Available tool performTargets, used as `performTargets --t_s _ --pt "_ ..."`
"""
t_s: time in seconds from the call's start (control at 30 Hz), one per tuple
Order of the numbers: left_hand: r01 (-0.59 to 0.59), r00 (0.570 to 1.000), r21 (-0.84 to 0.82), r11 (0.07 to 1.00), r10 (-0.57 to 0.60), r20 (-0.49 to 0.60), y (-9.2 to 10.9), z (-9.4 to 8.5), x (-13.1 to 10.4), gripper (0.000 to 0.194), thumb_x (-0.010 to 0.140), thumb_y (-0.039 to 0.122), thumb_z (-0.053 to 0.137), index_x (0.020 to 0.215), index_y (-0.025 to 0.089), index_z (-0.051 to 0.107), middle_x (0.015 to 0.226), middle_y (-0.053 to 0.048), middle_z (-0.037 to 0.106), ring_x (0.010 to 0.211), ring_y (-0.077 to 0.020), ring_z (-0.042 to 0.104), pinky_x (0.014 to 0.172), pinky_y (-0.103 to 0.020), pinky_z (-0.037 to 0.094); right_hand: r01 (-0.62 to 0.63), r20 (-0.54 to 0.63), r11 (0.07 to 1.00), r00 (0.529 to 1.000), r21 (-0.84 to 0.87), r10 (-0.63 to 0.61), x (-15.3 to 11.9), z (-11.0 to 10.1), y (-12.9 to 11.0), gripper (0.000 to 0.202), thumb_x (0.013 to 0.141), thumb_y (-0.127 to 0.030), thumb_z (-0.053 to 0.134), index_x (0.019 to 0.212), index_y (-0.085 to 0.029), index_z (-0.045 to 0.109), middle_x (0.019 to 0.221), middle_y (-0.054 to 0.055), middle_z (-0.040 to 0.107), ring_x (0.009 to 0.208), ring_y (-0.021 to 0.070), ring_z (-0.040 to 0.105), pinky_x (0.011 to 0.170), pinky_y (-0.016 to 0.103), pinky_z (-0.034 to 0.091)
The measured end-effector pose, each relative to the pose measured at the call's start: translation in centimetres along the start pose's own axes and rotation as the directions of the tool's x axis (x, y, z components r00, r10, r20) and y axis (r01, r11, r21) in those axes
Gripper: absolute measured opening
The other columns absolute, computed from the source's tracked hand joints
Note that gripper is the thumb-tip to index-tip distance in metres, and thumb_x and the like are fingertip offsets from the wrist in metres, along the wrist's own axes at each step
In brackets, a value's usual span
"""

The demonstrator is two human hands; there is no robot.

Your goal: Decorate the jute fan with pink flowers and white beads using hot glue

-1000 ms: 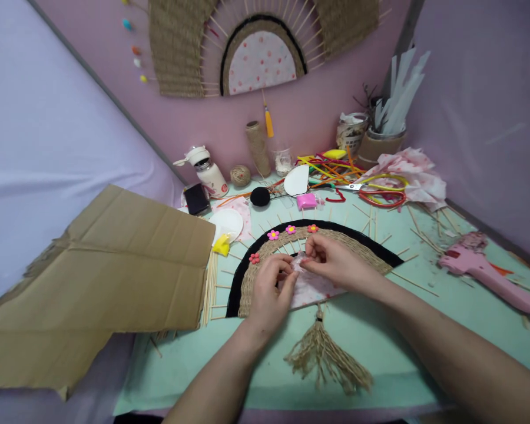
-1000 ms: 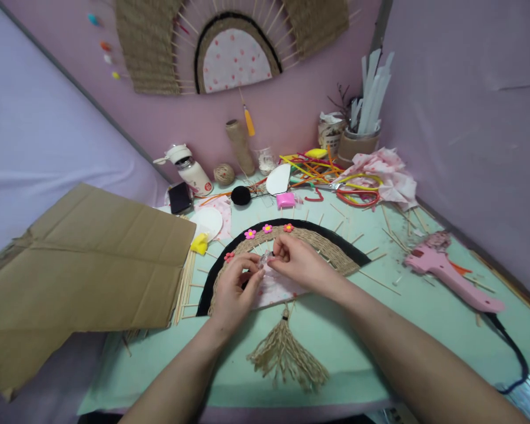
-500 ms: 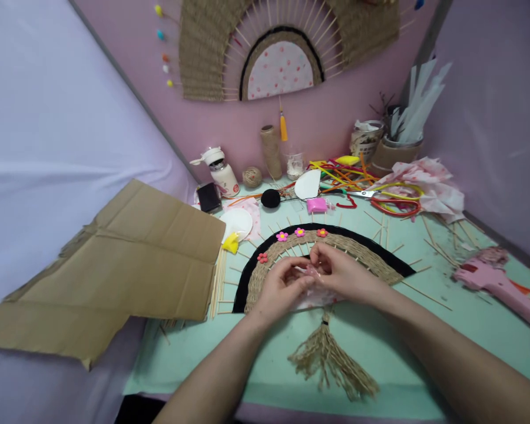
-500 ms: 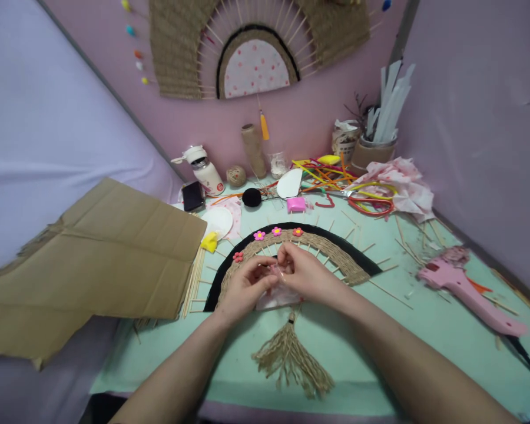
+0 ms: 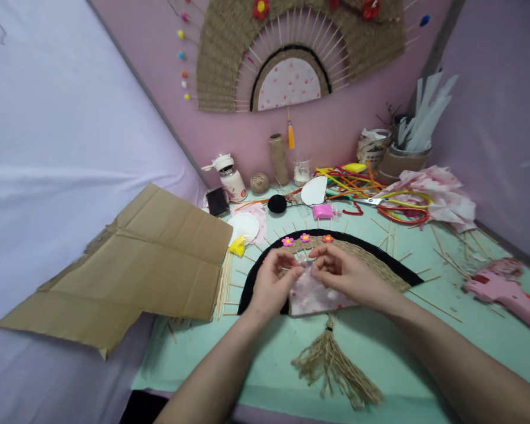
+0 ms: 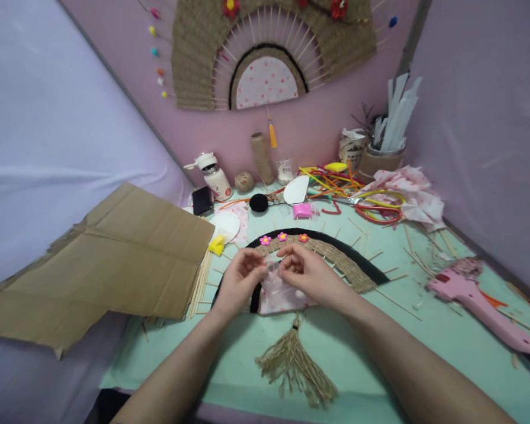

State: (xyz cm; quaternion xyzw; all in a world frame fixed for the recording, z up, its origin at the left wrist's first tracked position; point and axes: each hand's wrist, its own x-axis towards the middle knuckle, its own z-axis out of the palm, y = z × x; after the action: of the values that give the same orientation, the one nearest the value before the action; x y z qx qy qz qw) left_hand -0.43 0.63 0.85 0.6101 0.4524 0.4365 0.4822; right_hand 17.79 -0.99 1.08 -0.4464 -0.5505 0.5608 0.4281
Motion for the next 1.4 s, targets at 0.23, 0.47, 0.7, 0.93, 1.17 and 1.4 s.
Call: performTargets --t_s 0.23,0.47,0.7,0.93,1.17,1.4 --pt "0.058 0.968 0.741 0.669 0.143 -0.205 0.5 -9.2 5.2 0.038 0.081 0.035 0.064 0.113 0.016 0.057 0.117 -0.015 0.061 0.110 -0.0272 0.058 0.095 -0.043 0.046 0.088 -0.637 0.973 0.743 -0.214 -0.207 1.4 -7.0 0.2 0.023 0.076 -0.031 0.065 0.095 -0.023 0.056 0.092 0.006 0.066 0.081 0.0216 0.065 0.076 0.039 0.054" --pt "0.145 0.985 0.928 0.343 0.044 -0.170 -2.3 -10.3 6.5 0.046 0.082 0.031 0.061 0.123 0.011 0.054 0.119 -0.021 0.064 0.114 -0.0334 0.058 0.095 -0.044 0.044 -0.217 -0.736 0.846 0.623 -0.487 -0.264 2.3 -11.6 2.5 0.048 0.070 -0.031 0.066 0.114 -0.015 0.055 0.123 0.021 0.060 0.121 0.0391 0.052 0.102 0.058 0.036" --pt "0.178 0.971 0.878 0.444 0.068 -0.231 -2.8 -10.0 6.1 0.046 0.084 0.029 0.057 0.127 0.013 0.054 0.116 -0.018 0.067 0.110 -0.0323 0.062 0.095 -0.045 0.045 -0.127 -0.561 0.698 0.703 -0.704 -0.438 1.8 -8.7 1.6 0.037 0.080 -0.036 0.060 0.113 -0.020 0.057 0.125 0.017 0.059 0.123 0.0361 0.050 0.104 0.053 0.036" --pt "-0.149 0.981 0.148 0.978 0.165 -0.101 -1.7 -4.8 3.2 0.033 0.079 0.029 0.066 0.109 0.018 0.061 0.110 -0.010 0.068 0.103 -0.0208 0.064 0.087 -0.034 0.053 0.350 -0.249 0.636 0.710 -0.687 -0.659 0.0 -3.2 -1.2 0.011 0.087 -0.020 0.059 0.095 -0.026 0.064 0.105 0.008 0.067 0.104 0.0258 0.062 0.092 0.045 0.048" --pt "-0.229 0.967 0.164 0.959 0.206 0.150 -2.5 -1.7 0.3 0.034 0.082 0.024 0.066 0.116 0.023 0.064 0.118 -0.010 0.067 0.108 -0.0214 0.063 0.090 -0.035 0.054 0.557 -0.001 0.534 0.691 -0.636 -0.723 -1.2 0.4 -1.4 0.022 0.085 -0.014 0.060 0.105 -0.024 0.062 0.109 0.010 0.062 0.103 0.0253 0.061 0.087 0.044 0.051" --pt "-0.457 0.890 0.387 0.801 0.406 0.209 -2.0 -1.9 0.3 0.033 0.085 0.021 0.063 0.118 0.024 0.064 0.111 -0.007 0.071 0.100 -0.0188 0.066 0.090 -0.034 0.052 0.498 -0.046 0.630 0.762 -0.596 -0.646 -1.2 0.7 -0.6 0.016 0.087 -0.015 0.059 0.100 -0.025 0.056 0.101 0.007 0.063 0.098 0.0229 0.062 0.084 0.041 0.052"
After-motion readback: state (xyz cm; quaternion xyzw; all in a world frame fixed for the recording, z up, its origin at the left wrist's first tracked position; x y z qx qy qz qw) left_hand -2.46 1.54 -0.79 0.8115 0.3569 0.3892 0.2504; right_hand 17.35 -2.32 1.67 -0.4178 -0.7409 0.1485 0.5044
